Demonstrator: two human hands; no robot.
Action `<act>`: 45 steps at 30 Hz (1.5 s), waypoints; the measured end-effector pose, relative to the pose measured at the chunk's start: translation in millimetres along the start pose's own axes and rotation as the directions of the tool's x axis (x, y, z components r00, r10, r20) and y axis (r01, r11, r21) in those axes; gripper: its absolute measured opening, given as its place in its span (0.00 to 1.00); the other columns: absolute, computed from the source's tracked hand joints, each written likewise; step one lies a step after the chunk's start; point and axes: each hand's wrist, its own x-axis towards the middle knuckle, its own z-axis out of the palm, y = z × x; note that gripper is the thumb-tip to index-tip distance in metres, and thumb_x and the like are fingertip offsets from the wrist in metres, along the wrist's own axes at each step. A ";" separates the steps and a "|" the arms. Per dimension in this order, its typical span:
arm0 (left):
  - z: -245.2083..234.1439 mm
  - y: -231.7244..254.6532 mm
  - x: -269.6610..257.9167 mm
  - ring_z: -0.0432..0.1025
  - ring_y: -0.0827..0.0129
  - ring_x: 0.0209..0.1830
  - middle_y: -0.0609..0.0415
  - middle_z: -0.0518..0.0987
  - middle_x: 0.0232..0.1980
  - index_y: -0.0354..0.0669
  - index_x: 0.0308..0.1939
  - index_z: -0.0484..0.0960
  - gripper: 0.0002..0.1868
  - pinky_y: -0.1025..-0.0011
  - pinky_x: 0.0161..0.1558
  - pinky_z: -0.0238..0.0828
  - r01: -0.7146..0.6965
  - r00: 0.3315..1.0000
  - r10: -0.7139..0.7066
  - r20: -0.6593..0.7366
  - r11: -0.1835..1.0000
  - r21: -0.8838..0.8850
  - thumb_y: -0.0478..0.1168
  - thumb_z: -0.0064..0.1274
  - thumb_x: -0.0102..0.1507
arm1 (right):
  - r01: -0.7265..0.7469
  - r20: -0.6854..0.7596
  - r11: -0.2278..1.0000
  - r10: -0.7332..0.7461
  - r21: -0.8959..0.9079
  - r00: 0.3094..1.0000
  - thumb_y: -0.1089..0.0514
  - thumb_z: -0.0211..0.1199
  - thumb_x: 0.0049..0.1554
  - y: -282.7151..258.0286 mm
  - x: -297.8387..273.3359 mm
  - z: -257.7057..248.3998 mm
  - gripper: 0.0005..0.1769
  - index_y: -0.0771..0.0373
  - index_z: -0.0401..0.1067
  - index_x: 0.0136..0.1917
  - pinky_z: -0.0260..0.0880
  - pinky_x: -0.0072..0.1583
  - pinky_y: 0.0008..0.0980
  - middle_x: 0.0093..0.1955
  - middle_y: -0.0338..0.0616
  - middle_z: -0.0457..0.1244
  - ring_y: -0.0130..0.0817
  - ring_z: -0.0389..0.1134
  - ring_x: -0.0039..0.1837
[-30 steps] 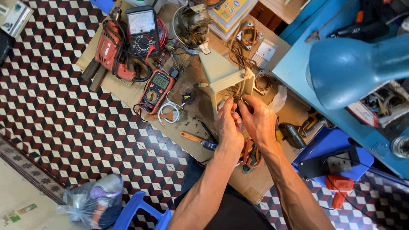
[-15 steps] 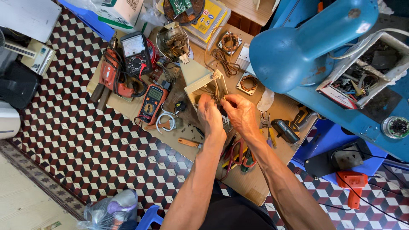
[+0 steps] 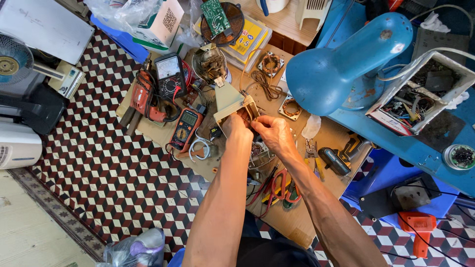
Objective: The person works on a small beige electrical box, manipulating internal wires and components. They use pliers to cut wires and a heat gun to apply heat to a small container of solder or flux, then continue adjusting the wiring inside the box.
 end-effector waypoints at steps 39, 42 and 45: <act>-31.1 -26.3 -48.9 0.75 0.71 0.38 0.55 0.79 0.39 0.39 0.47 0.81 0.11 0.77 0.40 0.77 0.228 0.972 -0.211 0.107 0.956 -0.183 0.35 0.62 0.62 | 0.233 -0.167 0.970 -0.241 -0.066 0.956 0.54 0.68 0.56 -3.8 -12.5 2.7 0.14 0.68 0.79 0.46 0.70 0.41 0.30 0.38 0.44 0.70 0.27 0.69 0.39; -27.6 -27.8 -54.6 0.75 0.70 0.38 0.55 0.79 0.40 0.39 0.47 0.80 0.12 0.76 0.40 0.76 0.206 0.976 -0.191 0.104 0.965 -0.163 0.35 0.64 0.62 | 0.210 -0.173 0.974 -0.222 -0.086 0.959 0.53 0.68 0.57 -4.9 -12.4 3.5 0.14 0.68 0.79 0.46 0.70 0.42 0.31 0.39 0.46 0.70 0.28 0.70 0.39; -23.0 -22.7 -60.1 0.75 0.70 0.41 0.55 0.79 0.42 0.41 0.47 0.80 0.13 0.75 0.44 0.75 0.236 0.971 -0.225 0.084 0.959 -0.160 0.38 0.65 0.61 | 0.234 -0.176 0.965 -0.252 -0.118 0.952 0.53 0.68 0.57 -4.5 -10.4 0.3 0.14 0.68 0.79 0.48 0.71 0.44 0.31 0.40 0.46 0.70 0.29 0.70 0.41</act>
